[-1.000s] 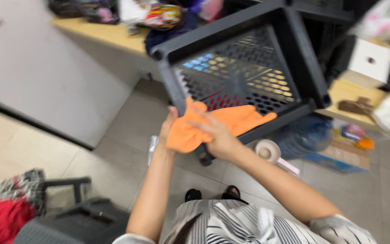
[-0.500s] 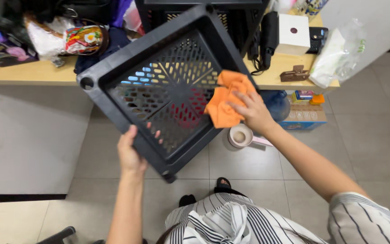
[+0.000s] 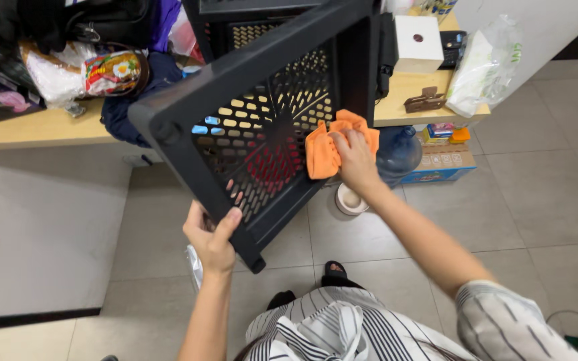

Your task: The person assembles a black plastic storage rack by snapping together side panels and shelves, then wipes the surfaces with an orange cloth. After assembly, the person places several packaged items into the top shelf of the rack.

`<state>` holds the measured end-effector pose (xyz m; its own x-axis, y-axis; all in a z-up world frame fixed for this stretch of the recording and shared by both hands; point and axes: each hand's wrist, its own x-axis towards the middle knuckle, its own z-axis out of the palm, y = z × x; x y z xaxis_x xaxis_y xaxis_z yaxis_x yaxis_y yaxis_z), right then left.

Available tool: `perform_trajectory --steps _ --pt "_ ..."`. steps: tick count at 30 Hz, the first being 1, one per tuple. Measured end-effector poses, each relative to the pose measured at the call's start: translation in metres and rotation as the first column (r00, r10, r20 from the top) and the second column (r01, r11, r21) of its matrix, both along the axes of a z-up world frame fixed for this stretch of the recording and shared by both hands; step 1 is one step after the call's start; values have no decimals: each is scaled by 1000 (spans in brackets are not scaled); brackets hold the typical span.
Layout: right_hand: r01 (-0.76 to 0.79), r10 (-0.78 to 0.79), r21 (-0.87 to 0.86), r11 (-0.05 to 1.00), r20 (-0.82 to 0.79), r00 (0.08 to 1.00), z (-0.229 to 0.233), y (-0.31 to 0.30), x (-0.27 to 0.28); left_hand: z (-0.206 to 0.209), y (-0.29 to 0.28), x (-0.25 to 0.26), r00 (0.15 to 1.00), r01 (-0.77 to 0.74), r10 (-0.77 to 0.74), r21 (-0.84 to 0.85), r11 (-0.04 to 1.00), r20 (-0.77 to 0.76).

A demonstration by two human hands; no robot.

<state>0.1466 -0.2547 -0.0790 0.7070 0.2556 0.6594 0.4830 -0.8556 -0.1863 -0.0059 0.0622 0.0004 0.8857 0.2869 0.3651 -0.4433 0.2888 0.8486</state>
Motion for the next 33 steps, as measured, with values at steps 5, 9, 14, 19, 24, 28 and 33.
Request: perform_trajectory --steps 5,9,14,19,24,28,33 --pt "-98 76 602 793 62 995 -67 25 -27 7 1 -3 997 -42 38 61 997 72" --pt "128 -80 658 742 -103 991 -83 -1 -44 19 16 11 991 -9 34 -190 982 129" --pt "-17 -220 950 313 90 971 -30 -68 -20 19 19 19 994 -4 22 -154 988 111" --pt "255 -380 675 692 41 924 -32 -19 -1 0 -11 25 995 96 -89 -250 964 42" --pt "-39 -16 639 768 80 997 -33 99 -71 -3 -36 43 993 24 0 -202 979 119" --pt "-448 548 710 543 104 830 -26 122 -135 4 -32 57 983 49 11 -321 946 182" --pt "-484 532 303 821 -97 841 -18 3 -76 23 -6 59 976 56 8 -283 957 220"
